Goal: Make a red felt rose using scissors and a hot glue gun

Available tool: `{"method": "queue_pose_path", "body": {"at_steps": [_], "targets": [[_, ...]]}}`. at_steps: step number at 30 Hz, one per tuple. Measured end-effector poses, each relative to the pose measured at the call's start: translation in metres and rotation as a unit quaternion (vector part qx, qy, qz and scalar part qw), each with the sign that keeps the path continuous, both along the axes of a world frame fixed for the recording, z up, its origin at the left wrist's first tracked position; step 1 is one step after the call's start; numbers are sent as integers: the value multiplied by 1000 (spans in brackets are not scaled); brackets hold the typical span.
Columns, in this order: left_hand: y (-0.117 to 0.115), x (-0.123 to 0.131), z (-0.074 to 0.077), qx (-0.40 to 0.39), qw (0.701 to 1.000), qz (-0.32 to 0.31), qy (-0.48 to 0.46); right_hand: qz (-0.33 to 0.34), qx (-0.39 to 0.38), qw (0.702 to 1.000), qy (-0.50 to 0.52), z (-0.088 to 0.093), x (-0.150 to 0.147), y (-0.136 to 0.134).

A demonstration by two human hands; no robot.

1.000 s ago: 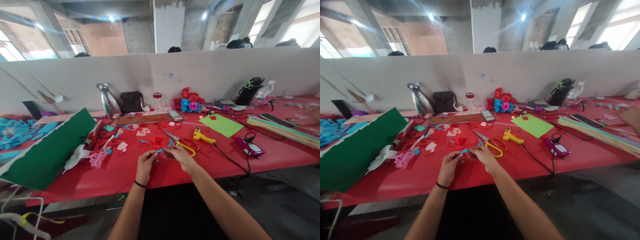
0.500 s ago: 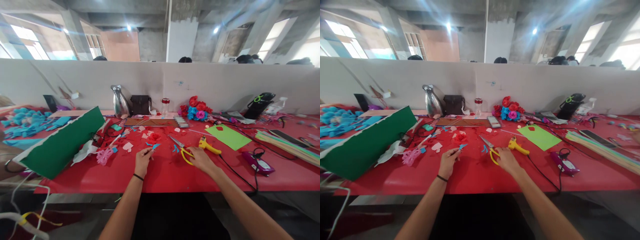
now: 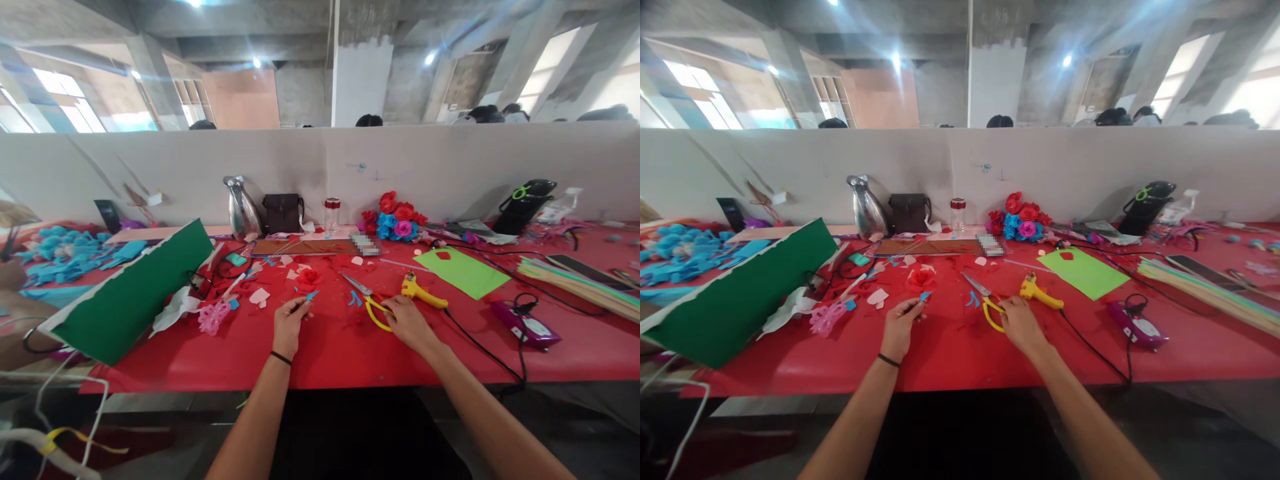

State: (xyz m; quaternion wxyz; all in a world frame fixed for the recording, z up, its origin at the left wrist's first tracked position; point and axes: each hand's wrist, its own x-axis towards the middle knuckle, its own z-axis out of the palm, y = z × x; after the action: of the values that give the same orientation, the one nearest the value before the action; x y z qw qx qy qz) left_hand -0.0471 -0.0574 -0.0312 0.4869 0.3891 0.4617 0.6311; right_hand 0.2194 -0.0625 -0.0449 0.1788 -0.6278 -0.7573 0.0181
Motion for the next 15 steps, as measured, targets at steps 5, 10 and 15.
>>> {"method": "queue_pose_path", "body": {"at_steps": [5,10,15], "targets": [[1,0,-1,-9,1000,5,9,13,-2,1000,20,-2,5,3],[2,-1,-3,-24,999,7,21,-16,36,999,26,1,1,-2],[3,-1,-6,-17,999,20,24,-16,103,992,67,14,-13,-12]]}}
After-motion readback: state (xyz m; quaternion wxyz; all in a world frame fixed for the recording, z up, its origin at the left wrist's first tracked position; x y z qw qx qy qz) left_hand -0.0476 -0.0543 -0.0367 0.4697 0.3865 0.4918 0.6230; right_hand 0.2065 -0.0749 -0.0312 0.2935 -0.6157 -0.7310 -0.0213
